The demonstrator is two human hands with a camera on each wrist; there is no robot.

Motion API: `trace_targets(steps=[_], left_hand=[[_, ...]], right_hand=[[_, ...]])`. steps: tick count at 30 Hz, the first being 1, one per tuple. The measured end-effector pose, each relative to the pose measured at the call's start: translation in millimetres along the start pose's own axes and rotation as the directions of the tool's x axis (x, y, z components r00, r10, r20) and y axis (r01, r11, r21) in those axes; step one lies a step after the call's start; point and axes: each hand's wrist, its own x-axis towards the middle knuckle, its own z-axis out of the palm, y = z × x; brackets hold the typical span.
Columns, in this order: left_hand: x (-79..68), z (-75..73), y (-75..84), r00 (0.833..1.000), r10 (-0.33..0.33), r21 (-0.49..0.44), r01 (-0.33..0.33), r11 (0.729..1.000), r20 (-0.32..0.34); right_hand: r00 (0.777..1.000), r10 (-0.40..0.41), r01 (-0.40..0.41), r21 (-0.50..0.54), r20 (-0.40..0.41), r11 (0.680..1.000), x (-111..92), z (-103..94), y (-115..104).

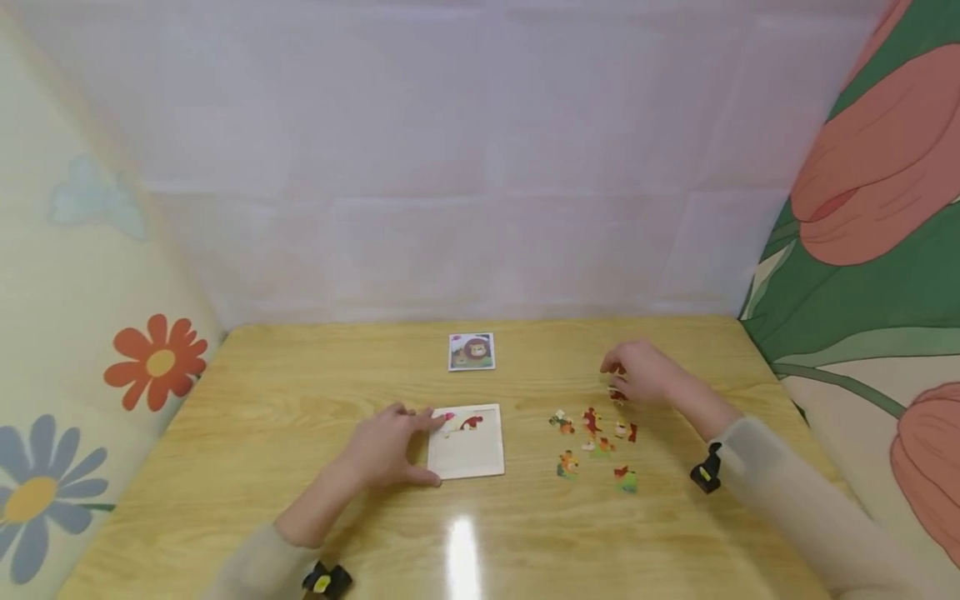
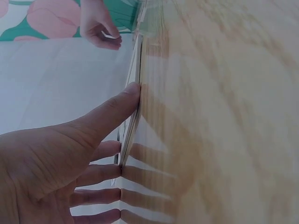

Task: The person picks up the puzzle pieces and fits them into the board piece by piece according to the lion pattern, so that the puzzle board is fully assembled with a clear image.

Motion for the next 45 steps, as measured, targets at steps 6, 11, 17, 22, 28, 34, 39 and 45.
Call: trace_targets(steps=[6, 11, 17, 22, 28, 34, 39, 45], left_hand=[[2.3, -0.6, 1.5, 1.0, -0.002, 0.012, 0.002, 1.0, 0.004], [2.6, -0.9, 1.7, 1.0, -0.001, 0.019, 0.0, 1.0, 0.006], [1.8, -1.0, 2.4, 1.0, 0.001, 0.005, -0.001, 1.0, 0.009], [3.2, 0.2, 1.8, 1.0, -0.005, -0.001, 0.005, 1.0, 0.004], [3.4, -1.3, 1.0, 1.0, 0.001, 0.013, -0.001, 1.0, -0.001], [1.7, -0.7, 0.2, 1.0, 0.009, 0.015, -0.009, 1.0, -0.001], [1.0, -0.4, 0.6, 1.0, 0.007, 0.012, -0.007, 1.0, 0.004], [0.8, -1.2, 2.1, 1.0, -0.007, 0.01, 0.007, 1.0, 0.005]], right_hand=[[0.999, -0.01, 0.01, -0.002, 0.036, 1.0, -2, 7.5, 7], [0.997, -0.032, 0.034, -0.017, 0.064, 0.999, -6, 9.9, 8], [0.996, -0.046, 0.049, -0.041, 0.074, 0.998, -8, 12.8, 7], [0.997, -0.053, 0.056, -0.054, 0.053, 0.997, -9, 16.3, 10], [0.996, -0.078, 0.08, -0.061, 0.043, 0.995, -9, 17.1, 13], [0.995, -0.093, 0.094, -0.036, 0.021, 0.995, -5, 17.8, 10], [0.996, -0.083, 0.082, -0.025, -0.027, 0.996, 5, 13.5, 0], [0.989, -0.143, 0.144, 0.005, -0.037, 0.99, 21, 8.7, -18]])
